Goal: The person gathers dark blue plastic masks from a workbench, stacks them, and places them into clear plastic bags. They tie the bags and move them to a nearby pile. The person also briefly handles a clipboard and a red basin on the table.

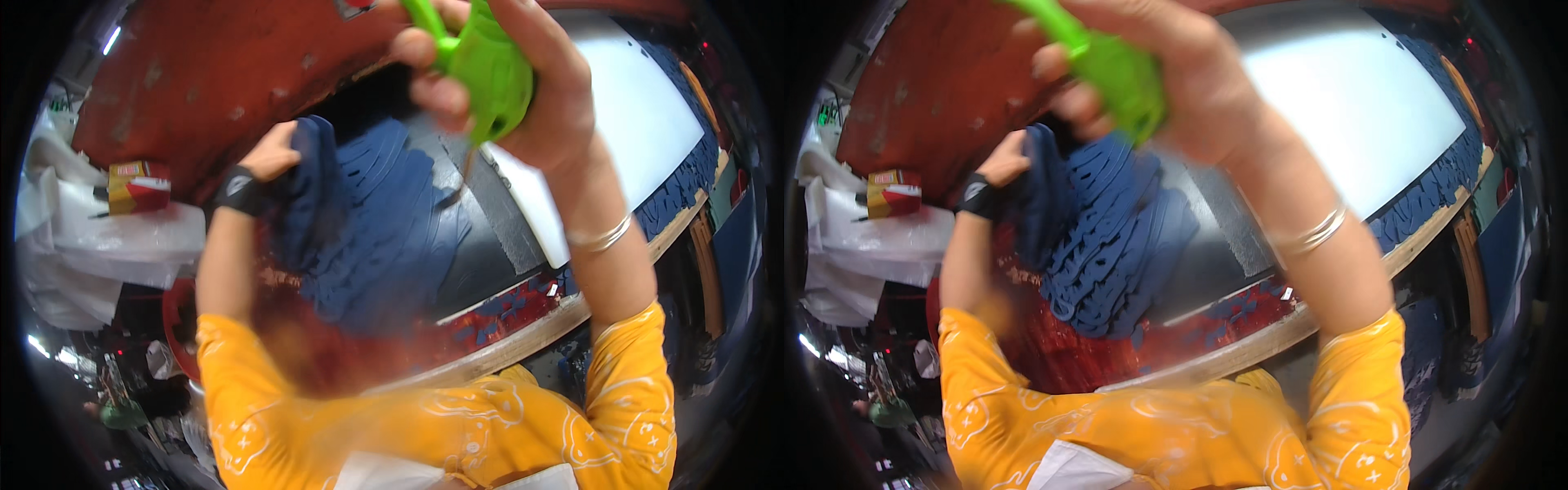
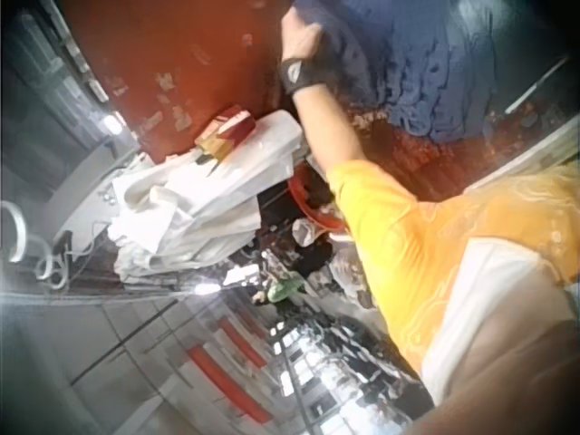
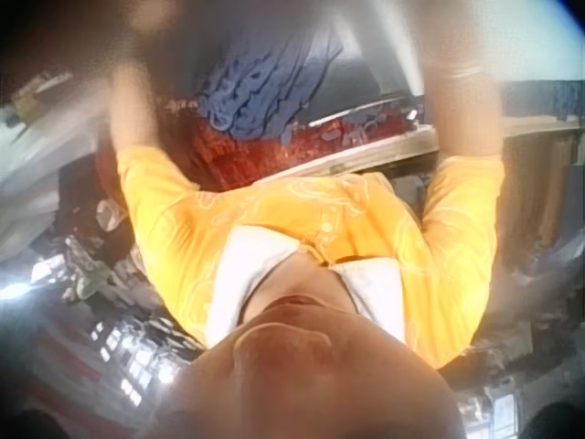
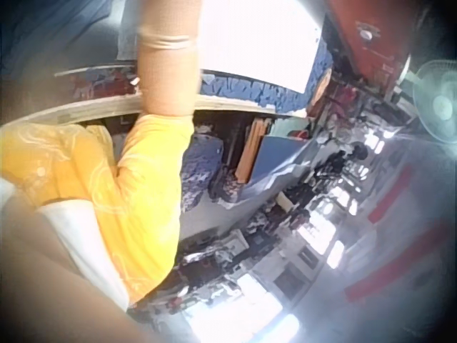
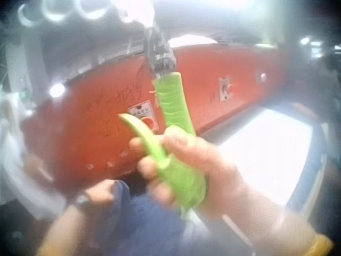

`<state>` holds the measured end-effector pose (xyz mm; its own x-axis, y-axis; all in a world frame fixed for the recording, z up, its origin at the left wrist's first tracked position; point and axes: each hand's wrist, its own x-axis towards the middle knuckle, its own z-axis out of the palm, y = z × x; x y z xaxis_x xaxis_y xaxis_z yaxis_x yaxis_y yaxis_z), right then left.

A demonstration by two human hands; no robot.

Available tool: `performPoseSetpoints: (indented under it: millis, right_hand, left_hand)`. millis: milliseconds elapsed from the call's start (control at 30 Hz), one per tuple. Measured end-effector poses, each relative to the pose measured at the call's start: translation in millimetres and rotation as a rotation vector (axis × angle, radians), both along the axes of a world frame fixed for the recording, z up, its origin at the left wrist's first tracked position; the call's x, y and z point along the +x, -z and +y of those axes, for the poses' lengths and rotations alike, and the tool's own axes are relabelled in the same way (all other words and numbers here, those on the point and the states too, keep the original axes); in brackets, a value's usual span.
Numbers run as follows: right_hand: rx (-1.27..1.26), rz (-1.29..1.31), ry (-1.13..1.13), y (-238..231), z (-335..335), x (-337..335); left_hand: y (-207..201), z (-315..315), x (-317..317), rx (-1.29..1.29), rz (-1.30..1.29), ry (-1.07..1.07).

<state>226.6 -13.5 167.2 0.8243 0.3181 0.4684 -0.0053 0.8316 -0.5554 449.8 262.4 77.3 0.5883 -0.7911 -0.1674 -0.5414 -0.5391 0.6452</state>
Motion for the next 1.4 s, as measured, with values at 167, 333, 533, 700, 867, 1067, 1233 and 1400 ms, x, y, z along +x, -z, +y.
performPoseSetpoints:
  millis: [167,333,533,700,867,1067,1233,1400]
  right_hand:
    - [-0.462,-0.034,0.632,7.0,32.8,1.7]
    - [-0.518,0.017,0.684,6.8,28.1,-3.0]
    - [-0.375,-0.02,0.342,13.3,51.6,-6.3]
    - [-0.196,-0.042,0.316,7.3,91.7,-2.6]
    - [-0.236,-0.076,0.301,11.7,110.0,-4.1]
    - [-1.242,-0.315,1.194,56.4,60.8,17.9]
    - [-1.589,-0.357,1.523,117.3,76.2,4.9]
    - [-1.017,-0.019,0.611,130.3,161.3,-21.0]
  left_hand:
    - [62.7,-61.4,11.1,0.045,0.091,0.137]
    - [65.0,-20.0,-32.1,-0.116,0.321,0.163]
    - [67.0,22.5,-83.1,0.06,0.014,-0.138]
    - [55.6,37.5,-114.6,-0.224,-0.065,-0.306]
    - [53.4,38.1,-114.6,-0.203,0.055,-0.36]
    - [64.8,71.5,-114.2,-0.479,0.436,-0.305]
    - [71.6,114.4,-135.2,-0.918,0.773,-0.297]
    - [78.1,126.0,-142.0,-0.915,0.782,-0.258]
